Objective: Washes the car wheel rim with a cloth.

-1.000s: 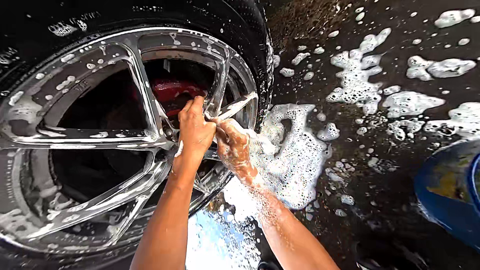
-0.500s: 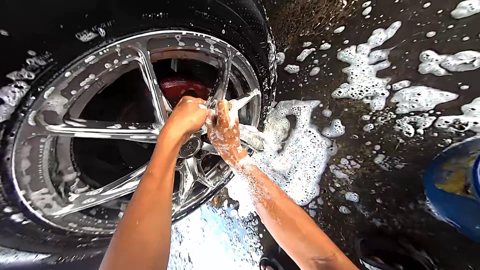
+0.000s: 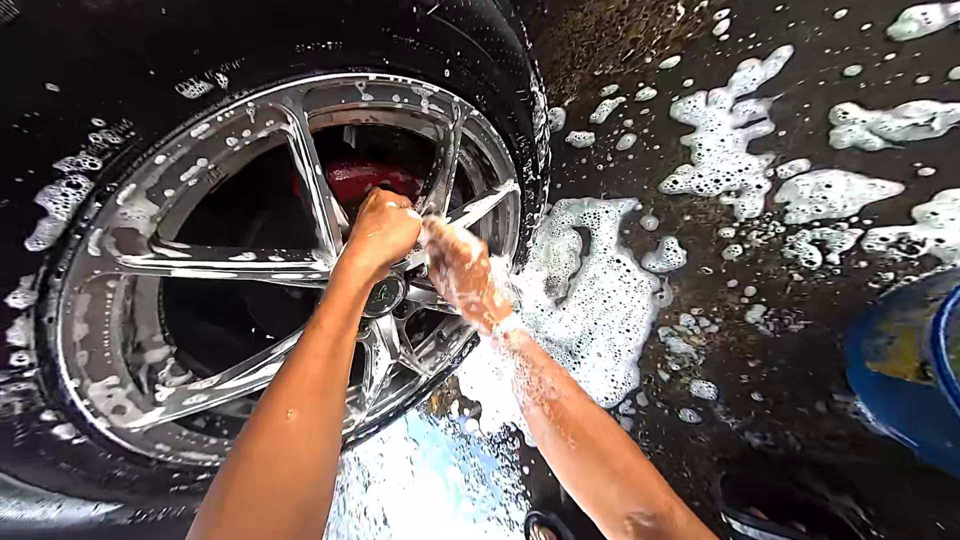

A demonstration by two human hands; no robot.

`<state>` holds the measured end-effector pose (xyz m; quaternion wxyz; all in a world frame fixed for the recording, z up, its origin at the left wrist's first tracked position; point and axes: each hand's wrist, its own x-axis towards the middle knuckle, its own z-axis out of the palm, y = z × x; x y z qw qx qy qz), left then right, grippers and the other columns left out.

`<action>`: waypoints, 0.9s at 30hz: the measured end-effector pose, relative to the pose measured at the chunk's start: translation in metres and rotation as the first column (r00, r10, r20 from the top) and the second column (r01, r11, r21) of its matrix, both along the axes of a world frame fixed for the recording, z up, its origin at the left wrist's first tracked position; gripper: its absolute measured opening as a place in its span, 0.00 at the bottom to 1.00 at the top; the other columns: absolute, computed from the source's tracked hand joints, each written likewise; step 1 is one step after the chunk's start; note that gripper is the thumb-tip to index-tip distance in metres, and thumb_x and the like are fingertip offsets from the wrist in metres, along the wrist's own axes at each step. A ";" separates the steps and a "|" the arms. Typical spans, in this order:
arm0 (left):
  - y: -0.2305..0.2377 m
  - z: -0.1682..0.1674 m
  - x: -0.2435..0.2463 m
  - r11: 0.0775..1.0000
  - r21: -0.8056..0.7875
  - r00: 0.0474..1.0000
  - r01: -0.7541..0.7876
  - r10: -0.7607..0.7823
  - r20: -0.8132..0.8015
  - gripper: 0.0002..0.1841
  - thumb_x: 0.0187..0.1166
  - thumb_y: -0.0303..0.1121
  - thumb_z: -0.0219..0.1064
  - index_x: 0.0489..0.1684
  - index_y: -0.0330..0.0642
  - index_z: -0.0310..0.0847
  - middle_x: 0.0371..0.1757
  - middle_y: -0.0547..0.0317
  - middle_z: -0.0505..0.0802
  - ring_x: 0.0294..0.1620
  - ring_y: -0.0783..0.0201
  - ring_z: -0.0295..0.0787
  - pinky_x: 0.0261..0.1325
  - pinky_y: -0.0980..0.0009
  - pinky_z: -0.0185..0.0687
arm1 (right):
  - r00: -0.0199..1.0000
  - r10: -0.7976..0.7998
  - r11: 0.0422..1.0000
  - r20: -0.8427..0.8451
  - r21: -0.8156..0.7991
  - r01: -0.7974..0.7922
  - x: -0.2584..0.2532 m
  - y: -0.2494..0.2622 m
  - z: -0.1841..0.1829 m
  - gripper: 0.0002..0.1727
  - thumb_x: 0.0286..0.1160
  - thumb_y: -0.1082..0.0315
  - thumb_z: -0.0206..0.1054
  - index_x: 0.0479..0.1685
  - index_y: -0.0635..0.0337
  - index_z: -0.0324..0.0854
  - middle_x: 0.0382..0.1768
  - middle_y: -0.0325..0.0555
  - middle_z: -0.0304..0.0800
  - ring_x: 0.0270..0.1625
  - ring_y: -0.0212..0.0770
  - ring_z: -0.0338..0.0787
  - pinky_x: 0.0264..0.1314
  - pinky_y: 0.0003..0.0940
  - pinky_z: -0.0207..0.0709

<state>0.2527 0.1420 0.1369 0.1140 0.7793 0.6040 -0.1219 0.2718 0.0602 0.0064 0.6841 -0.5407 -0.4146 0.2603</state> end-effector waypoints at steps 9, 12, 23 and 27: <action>-0.118 0.010 -0.053 0.760 0.607 0.915 0.231 -0.381 0.129 0.17 0.74 0.26 0.59 0.54 0.35 0.90 0.52 0.47 0.92 0.52 0.55 0.90 0.55 0.57 0.85 | 0.984 0.063 0.993 -0.166 -0.092 -0.079 -0.030 -0.004 0.018 0.13 0.81 0.67 0.64 0.51 0.69 0.85 0.38 0.59 0.91 0.39 0.53 0.92 0.42 0.53 0.84; -0.131 0.030 -0.102 0.751 0.660 0.943 -0.007 -0.214 0.253 0.14 0.78 0.28 0.59 0.51 0.29 0.88 0.46 0.43 0.95 0.48 0.56 0.94 0.54 0.58 0.88 | 0.990 0.047 0.998 -0.135 0.041 -0.042 0.009 -0.018 0.030 0.09 0.78 0.70 0.64 0.43 0.68 0.84 0.29 0.51 0.88 0.29 0.41 0.87 0.33 0.42 0.81; -0.067 0.034 -0.133 0.978 0.110 0.436 -0.180 -0.021 0.900 0.10 0.76 0.23 0.57 0.47 0.37 0.84 0.50 0.61 0.87 0.54 0.69 0.85 0.63 0.66 0.83 | 0.930 0.127 0.985 -0.344 0.157 -0.076 -0.092 -0.020 0.086 0.12 0.85 0.66 0.60 0.57 0.64 0.71 0.31 0.51 0.82 0.26 0.41 0.84 0.25 0.37 0.80; -0.059 0.041 -0.128 0.980 0.153 0.610 -0.124 -0.046 0.791 0.11 0.73 0.20 0.66 0.51 0.37 0.82 0.46 0.63 0.92 0.51 0.74 0.89 0.61 0.71 0.86 | 0.800 0.093 0.993 -0.592 0.002 -0.115 -0.109 -0.018 0.081 0.12 0.83 0.64 0.63 0.53 0.60 0.67 0.33 0.48 0.76 0.29 0.38 0.79 0.29 0.35 0.75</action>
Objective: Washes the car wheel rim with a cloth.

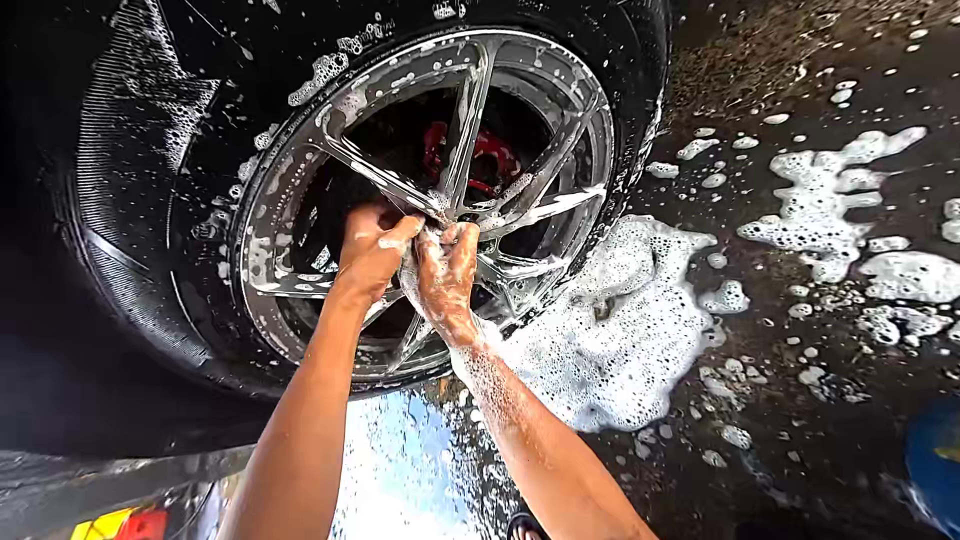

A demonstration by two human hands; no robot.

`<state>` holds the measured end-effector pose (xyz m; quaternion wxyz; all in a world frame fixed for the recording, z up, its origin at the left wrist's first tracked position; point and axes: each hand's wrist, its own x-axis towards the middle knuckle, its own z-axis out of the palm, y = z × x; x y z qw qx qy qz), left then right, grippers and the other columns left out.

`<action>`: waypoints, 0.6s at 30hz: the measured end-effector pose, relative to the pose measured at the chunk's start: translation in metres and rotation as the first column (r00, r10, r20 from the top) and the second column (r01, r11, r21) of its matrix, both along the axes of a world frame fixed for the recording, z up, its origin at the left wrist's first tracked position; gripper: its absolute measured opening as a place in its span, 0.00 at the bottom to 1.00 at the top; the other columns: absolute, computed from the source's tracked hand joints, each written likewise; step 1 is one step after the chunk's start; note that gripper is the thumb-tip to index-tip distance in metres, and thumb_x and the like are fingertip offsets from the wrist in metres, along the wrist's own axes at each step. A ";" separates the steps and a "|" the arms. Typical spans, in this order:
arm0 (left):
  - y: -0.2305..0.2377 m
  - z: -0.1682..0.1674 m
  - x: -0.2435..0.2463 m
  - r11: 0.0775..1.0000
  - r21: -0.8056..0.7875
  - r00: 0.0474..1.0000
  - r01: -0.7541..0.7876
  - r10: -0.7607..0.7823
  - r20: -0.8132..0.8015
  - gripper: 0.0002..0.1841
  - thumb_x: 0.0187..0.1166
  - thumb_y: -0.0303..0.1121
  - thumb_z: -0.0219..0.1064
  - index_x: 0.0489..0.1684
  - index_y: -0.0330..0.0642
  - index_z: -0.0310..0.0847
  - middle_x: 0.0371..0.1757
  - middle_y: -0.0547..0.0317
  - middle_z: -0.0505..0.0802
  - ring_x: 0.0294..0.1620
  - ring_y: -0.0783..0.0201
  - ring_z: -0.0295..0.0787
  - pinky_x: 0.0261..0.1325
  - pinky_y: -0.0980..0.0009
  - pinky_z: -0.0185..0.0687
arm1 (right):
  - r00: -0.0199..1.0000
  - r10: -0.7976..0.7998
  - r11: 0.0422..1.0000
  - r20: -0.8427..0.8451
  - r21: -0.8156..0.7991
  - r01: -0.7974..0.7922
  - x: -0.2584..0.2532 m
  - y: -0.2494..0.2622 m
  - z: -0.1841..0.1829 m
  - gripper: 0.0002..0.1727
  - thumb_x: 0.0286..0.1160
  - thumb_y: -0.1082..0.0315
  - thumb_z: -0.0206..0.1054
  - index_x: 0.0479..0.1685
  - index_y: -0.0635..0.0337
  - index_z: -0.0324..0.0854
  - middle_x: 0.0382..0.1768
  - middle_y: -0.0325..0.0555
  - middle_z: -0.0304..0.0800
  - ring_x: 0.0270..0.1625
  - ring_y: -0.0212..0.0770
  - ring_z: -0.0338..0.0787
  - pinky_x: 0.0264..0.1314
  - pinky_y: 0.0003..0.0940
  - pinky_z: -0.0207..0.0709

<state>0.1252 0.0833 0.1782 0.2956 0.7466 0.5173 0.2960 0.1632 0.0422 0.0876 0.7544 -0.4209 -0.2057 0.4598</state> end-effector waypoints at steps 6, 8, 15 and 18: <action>-0.002 -0.002 0.006 0.977 0.161 0.949 -0.142 0.181 -0.259 0.11 0.67 0.26 0.70 0.46 0.35 0.85 0.40 0.57 0.91 0.42 0.71 0.89 0.50 0.66 0.87 | 0.984 -0.125 0.990 0.127 0.075 0.117 0.011 -0.008 -0.014 0.11 0.76 0.67 0.69 0.50 0.62 0.78 0.29 0.46 0.82 0.27 0.34 0.80 0.29 0.31 0.76; -0.011 -0.002 0.004 0.962 0.144 0.948 -0.233 0.258 -0.188 0.08 0.70 0.28 0.69 0.44 0.35 0.82 0.36 0.60 0.87 0.36 0.71 0.86 0.46 0.68 0.87 | 0.921 -0.317 0.944 0.228 0.165 0.284 0.007 -0.006 -0.012 0.11 0.75 0.71 0.70 0.51 0.69 0.85 0.37 0.53 0.92 0.34 0.38 0.91 0.39 0.33 0.86; -0.011 -0.007 0.005 0.974 0.068 0.976 -0.215 0.216 -0.001 0.10 0.71 0.21 0.69 0.47 0.39 0.80 0.35 0.66 0.89 0.36 0.74 0.89 0.45 0.73 0.89 | 0.718 -0.600 0.792 0.353 0.389 0.471 -0.013 0.022 -0.012 0.10 0.63 0.80 0.69 0.43 0.74 0.89 0.39 0.61 0.93 0.46 0.53 0.94 0.55 0.41 0.87; -0.005 -0.018 0.009 0.924 0.354 0.958 -0.147 0.223 -0.183 0.13 0.62 0.25 0.73 0.44 0.37 0.81 0.31 0.67 0.89 0.31 0.79 0.86 0.39 0.78 0.84 | 0.841 -0.368 0.925 0.396 0.249 0.288 -0.008 0.003 -0.020 0.18 0.69 0.75 0.69 0.59 0.70 0.88 0.47 0.60 0.95 0.49 0.54 0.93 0.57 0.50 0.83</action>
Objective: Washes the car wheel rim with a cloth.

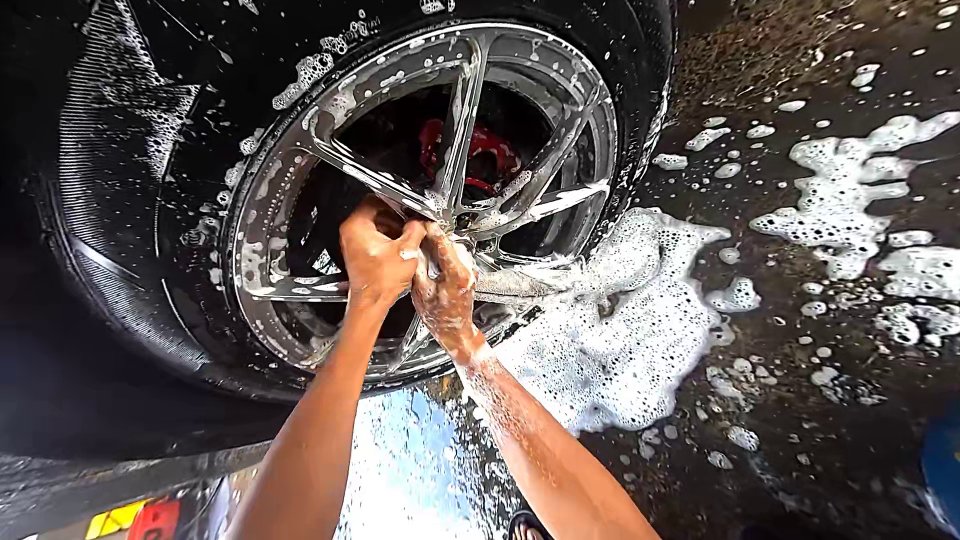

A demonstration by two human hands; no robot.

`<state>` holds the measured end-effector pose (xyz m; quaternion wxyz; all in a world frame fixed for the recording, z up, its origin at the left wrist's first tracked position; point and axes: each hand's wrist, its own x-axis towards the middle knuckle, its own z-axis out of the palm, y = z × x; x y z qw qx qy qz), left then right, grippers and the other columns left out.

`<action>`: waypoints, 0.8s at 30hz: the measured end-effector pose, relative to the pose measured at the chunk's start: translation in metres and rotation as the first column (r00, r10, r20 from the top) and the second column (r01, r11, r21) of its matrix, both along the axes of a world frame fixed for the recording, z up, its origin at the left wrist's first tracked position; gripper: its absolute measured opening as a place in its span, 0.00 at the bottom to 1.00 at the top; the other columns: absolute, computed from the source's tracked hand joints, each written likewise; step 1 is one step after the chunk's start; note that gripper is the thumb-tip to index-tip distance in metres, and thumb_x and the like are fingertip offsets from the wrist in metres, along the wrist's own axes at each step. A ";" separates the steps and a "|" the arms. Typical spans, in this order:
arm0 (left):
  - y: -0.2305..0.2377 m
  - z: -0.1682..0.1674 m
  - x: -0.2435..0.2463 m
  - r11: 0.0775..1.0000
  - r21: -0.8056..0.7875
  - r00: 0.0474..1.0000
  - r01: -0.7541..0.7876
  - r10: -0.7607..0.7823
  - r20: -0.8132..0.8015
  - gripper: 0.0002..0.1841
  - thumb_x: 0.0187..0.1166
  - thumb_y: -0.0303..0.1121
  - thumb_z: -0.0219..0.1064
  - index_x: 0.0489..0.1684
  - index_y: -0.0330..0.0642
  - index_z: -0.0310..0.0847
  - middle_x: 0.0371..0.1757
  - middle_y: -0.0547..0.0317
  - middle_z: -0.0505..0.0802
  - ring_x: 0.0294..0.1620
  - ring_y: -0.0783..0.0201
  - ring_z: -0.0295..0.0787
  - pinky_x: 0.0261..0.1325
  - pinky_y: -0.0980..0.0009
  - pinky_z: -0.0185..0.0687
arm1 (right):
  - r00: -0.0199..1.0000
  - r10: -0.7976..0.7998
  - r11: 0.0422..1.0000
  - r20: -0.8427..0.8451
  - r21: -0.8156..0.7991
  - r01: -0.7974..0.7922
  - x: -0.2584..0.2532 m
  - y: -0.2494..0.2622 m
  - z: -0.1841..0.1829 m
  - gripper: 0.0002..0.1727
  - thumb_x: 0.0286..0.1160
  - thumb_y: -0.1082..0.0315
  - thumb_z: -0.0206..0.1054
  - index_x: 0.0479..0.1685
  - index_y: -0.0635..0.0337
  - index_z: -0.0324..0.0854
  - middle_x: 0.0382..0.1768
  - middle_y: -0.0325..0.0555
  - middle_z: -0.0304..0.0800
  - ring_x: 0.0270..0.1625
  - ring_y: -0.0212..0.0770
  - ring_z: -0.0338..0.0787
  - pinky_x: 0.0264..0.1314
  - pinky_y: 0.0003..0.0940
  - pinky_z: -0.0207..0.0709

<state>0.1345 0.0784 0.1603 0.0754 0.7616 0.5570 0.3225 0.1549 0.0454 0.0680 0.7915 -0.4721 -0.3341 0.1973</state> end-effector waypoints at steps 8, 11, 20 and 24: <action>0.002 -0.002 -0.001 0.990 -0.134 0.979 0.032 -0.005 0.203 0.06 0.72 0.23 0.62 0.40 0.37 0.84 0.38 0.62 0.90 0.41 0.72 0.88 0.50 0.68 0.87 | 0.999 0.035 0.991 0.010 0.128 -0.036 0.022 -0.010 0.010 0.18 0.69 0.82 0.65 0.59 0.71 0.85 0.52 0.62 0.91 0.54 0.56 0.90 0.57 0.47 0.84; 0.002 0.022 -0.001 0.898 -0.415 0.877 0.149 0.073 0.475 0.16 0.80 0.26 0.43 0.29 0.50 0.78 0.28 0.70 0.90 0.32 0.76 0.87 0.41 0.73 0.85 | 1.000 -0.015 1.000 -0.003 -0.014 0.015 0.014 -0.005 0.038 0.11 0.74 0.76 0.66 0.51 0.72 0.81 0.43 0.62 0.89 0.46 0.54 0.92 0.48 0.44 0.86; 0.028 0.058 0.011 0.673 -0.730 0.929 -0.118 0.334 0.158 0.11 0.79 0.18 0.55 0.32 0.44 0.77 0.24 0.64 0.84 0.23 0.71 0.81 0.34 0.75 0.84 | 0.973 0.131 0.936 -0.188 -0.301 -0.184 0.026 -0.008 0.034 0.13 0.82 0.67 0.66 0.55 0.67 0.74 0.31 0.54 0.83 0.30 0.48 0.86 0.31 0.43 0.80; 0.042 0.063 0.014 0.588 -0.797 0.915 -0.137 0.383 0.126 0.08 0.86 0.25 0.51 0.39 0.48 0.72 0.26 0.63 0.81 0.24 0.67 0.80 0.35 0.70 0.85 | 0.978 0.128 0.912 -0.167 -0.368 -0.182 0.030 -0.005 0.039 0.12 0.79 0.67 0.67 0.49 0.69 0.78 0.29 0.54 0.85 0.33 0.49 0.89 0.36 0.47 0.82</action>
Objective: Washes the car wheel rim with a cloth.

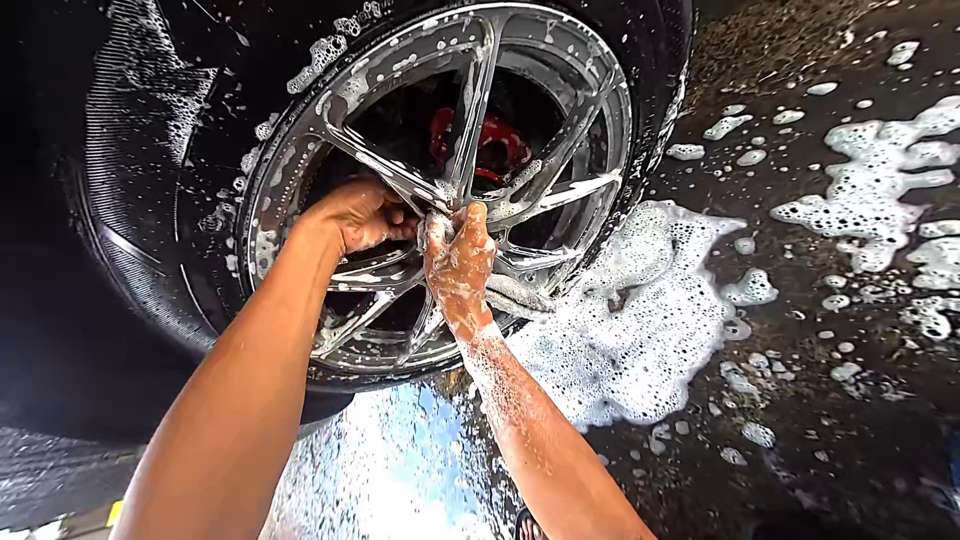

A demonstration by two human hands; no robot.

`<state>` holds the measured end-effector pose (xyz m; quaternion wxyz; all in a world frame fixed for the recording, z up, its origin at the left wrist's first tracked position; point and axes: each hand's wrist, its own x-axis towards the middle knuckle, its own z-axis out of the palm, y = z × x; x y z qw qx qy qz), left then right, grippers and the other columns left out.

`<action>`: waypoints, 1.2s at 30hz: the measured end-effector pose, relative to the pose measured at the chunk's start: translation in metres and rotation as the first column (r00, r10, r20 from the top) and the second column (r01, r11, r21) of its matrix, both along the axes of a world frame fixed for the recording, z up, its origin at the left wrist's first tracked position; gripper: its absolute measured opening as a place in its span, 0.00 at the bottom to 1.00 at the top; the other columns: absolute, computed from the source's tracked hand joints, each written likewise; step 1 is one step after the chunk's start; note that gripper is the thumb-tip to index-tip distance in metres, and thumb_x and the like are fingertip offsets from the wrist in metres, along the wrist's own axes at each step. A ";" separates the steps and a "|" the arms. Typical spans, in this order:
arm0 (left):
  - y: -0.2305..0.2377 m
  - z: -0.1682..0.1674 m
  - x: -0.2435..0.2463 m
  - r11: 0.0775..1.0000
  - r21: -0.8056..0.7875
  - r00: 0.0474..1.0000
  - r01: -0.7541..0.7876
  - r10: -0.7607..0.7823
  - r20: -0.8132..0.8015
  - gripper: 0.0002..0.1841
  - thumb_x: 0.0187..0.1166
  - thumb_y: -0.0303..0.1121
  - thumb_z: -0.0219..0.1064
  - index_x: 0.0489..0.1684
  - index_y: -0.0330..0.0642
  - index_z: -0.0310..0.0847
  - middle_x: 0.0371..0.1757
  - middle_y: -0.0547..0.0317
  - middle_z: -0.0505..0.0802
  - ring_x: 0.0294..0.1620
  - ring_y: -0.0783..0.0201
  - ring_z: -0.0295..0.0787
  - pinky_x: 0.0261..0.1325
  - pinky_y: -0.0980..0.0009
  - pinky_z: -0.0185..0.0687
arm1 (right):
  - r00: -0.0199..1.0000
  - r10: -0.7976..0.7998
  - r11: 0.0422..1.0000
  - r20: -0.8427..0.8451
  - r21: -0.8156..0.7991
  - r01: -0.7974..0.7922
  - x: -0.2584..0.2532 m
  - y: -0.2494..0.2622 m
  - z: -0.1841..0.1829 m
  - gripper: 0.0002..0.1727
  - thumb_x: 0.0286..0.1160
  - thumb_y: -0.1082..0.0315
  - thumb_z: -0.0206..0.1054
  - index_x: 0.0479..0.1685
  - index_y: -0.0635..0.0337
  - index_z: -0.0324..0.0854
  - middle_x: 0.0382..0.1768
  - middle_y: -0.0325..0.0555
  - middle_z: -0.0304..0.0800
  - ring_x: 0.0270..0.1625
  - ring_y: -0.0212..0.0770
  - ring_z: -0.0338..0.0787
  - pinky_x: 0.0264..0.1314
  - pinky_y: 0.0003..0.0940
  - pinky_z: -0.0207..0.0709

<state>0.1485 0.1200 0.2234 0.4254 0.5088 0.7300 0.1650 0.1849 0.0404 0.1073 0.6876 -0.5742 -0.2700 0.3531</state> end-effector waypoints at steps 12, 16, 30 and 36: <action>0.000 -0.004 -0.003 0.989 0.052 0.990 0.140 -0.140 -0.006 0.12 0.81 0.19 0.54 0.34 0.51 0.73 0.24 0.69 0.83 0.24 0.73 0.81 0.34 0.74 0.83 | 1.000 -0.005 1.000 0.019 -0.012 0.005 0.005 0.004 0.006 0.09 0.74 0.69 0.69 0.40 0.68 0.82 0.24 0.52 0.86 0.30 0.49 0.89 0.34 0.49 0.80; -0.017 -0.006 -0.028 0.820 0.185 0.838 0.542 -0.511 -0.191 0.14 0.62 0.14 0.65 0.34 0.47 0.80 0.30 0.72 0.88 0.32 0.78 0.84 0.40 0.78 0.83 | 0.994 0.023 0.999 -0.103 0.024 -0.021 0.004 0.004 0.015 0.08 0.77 0.69 0.61 0.42 0.67 0.75 0.26 0.51 0.79 0.28 0.45 0.83 0.29 0.43 0.75; -0.031 -0.049 -0.016 0.641 0.482 0.768 0.597 -0.282 -0.575 0.09 0.65 0.28 0.71 0.41 0.39 0.82 0.31 0.65 0.88 0.29 0.77 0.83 0.36 0.73 0.81 | 0.864 0.170 0.982 -0.474 0.009 -0.188 0.001 -0.008 -0.011 0.12 0.86 0.59 0.61 0.48 0.59 0.78 0.21 0.42 0.73 0.19 0.37 0.71 0.21 0.36 0.66; -0.045 -0.076 -0.002 0.587 0.637 0.778 0.499 0.021 -0.629 0.13 0.73 0.30 0.66 0.51 0.32 0.79 0.28 0.59 0.84 0.29 0.69 0.79 0.38 0.67 0.76 | 0.959 0.274 0.961 -0.078 0.069 -0.269 0.018 -0.023 -0.022 0.19 0.89 0.56 0.54 0.66 0.57 0.79 0.41 0.57 0.91 0.42 0.56 0.90 0.40 0.60 0.78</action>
